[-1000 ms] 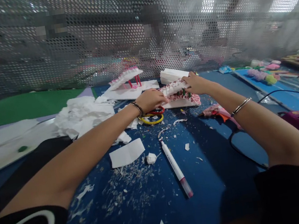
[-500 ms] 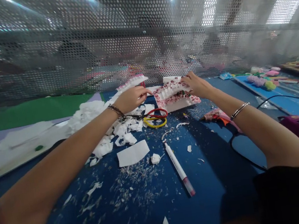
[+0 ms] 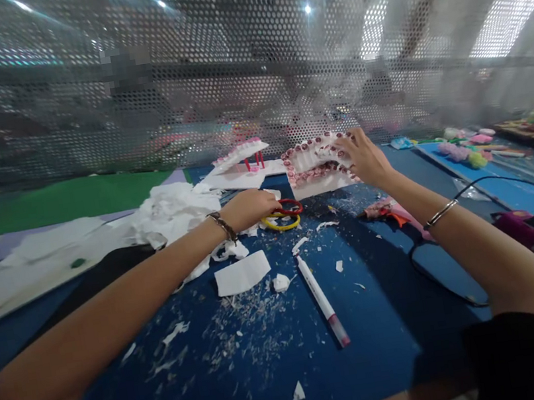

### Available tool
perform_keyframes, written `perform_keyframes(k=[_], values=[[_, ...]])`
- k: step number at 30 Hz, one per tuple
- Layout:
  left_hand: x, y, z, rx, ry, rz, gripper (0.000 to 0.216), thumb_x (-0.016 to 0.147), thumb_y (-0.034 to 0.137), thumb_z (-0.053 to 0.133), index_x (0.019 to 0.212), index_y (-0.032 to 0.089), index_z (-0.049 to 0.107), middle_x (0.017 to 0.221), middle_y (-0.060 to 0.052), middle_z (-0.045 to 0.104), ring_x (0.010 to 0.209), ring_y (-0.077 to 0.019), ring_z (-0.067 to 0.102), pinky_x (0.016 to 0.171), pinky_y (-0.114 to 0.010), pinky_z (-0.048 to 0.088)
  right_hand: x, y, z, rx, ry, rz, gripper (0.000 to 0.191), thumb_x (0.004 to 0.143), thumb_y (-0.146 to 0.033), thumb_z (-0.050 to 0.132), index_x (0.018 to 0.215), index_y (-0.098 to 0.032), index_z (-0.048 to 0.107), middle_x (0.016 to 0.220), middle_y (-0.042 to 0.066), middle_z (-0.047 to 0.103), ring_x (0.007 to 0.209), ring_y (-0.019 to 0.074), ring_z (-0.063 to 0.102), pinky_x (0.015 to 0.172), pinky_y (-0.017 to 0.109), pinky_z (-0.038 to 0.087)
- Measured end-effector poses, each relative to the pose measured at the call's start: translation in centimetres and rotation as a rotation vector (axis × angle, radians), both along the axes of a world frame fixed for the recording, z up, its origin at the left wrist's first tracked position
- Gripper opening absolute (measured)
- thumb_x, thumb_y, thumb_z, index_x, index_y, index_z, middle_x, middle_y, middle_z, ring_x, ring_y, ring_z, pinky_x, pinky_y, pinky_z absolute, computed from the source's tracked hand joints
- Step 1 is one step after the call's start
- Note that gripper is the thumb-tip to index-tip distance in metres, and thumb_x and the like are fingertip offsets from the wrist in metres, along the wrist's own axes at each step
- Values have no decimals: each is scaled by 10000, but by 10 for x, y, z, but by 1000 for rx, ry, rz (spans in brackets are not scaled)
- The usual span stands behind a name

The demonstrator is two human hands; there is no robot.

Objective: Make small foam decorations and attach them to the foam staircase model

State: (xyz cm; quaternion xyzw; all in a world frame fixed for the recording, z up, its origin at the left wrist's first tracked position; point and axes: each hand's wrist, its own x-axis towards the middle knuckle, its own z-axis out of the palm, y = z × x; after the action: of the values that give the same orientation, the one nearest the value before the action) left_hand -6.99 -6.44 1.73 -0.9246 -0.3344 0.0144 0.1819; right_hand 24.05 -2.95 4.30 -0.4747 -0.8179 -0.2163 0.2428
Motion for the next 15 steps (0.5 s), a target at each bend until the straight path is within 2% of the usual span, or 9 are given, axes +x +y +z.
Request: perform_keyframes(k=[5,10,15], values=[[3,-1,1,24,27,-19,192,859,103,509,928,167,676,929,-70,695,864,-179,648,698,-247,437,9,10,-2,-46,37,21,446,816,-333,538,1229,-171,494,1217,168,398,1128,294,488,931,442,454],[0,-3,6,48,15,3,173,861,115,510,875,161,676,866,-72,704,818,-178,653,666,-242,423,16,33,-12,-164,-31,22,473,780,-329,584,1207,-143,502,1129,149,447,1062,275,516,923,417,460],[-16,-12,25,79,-80,61,198,882,232,528,1043,159,619,901,-79,699,843,-190,647,691,-252,422,20,57,-25,-225,-97,43,440,774,-329,586,1171,-147,532,1042,127,505,1055,273,510,923,421,455]])
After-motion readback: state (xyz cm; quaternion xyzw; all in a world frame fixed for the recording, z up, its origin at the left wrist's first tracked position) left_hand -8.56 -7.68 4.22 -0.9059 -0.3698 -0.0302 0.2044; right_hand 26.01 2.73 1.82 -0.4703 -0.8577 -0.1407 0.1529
